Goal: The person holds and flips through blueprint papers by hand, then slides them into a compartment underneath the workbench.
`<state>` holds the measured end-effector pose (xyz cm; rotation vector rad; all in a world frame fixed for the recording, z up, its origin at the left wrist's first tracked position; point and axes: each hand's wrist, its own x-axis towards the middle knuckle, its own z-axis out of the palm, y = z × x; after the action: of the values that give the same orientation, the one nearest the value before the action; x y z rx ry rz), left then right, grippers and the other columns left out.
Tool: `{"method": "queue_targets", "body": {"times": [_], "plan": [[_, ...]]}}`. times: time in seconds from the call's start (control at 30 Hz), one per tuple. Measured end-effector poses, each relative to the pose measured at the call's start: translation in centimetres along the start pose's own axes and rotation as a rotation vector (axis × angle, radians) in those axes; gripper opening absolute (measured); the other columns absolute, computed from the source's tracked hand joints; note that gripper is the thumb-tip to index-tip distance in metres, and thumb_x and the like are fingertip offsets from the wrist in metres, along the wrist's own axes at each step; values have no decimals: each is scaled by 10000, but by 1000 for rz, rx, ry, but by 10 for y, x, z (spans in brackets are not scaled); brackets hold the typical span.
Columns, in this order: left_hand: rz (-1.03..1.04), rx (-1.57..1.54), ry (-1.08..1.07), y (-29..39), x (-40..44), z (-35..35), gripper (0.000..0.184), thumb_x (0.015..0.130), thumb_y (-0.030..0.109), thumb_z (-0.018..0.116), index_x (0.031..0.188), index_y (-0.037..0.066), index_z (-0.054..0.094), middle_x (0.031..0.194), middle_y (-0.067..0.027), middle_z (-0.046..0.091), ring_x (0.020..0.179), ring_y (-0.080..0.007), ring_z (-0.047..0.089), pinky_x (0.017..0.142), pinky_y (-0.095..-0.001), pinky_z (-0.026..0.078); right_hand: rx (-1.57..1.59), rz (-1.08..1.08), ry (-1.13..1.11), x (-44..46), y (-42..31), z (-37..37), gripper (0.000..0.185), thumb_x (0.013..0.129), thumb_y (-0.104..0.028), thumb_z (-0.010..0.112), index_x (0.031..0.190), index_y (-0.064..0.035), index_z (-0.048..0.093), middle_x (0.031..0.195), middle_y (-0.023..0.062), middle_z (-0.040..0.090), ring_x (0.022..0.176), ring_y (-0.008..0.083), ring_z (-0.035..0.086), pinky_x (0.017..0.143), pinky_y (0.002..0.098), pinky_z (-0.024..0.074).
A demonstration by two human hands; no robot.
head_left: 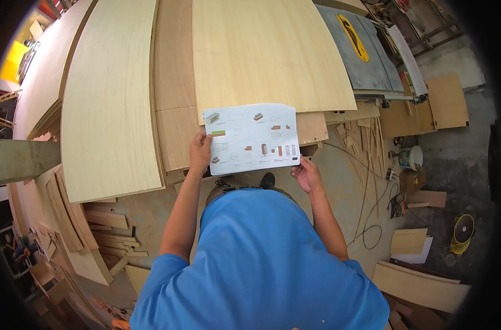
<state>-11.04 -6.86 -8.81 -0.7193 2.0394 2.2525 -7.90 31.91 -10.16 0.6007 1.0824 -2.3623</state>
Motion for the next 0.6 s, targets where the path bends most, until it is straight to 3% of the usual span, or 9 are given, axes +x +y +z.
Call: {"method": "queue_targets", "body": {"times": [0.33, 0.6], "plan": [[18, -65, 27, 12, -7, 7, 276, 1011, 137, 555, 1179, -78, 597, 1026, -121, 693, 876, -130, 646, 776, -266, 518, -262, -77, 22, -5, -10, 10, 154, 993, -183, 607, 1024, -42, 659, 873, 38, 669, 764, 131, 623, 688, 279, 493], [105, 130, 128, 5, -16, 8, 289, 991, 180, 599, 1079, -89, 658, 869, -85, 689, 734, -100, 601, 658, -257, 491, -326, -295, 35, -9, -28, 51, 148, 963, -138, 651, 840, -64, 614, 767, 7, 614, 705, 94, 544, 684, 262, 442]]}}
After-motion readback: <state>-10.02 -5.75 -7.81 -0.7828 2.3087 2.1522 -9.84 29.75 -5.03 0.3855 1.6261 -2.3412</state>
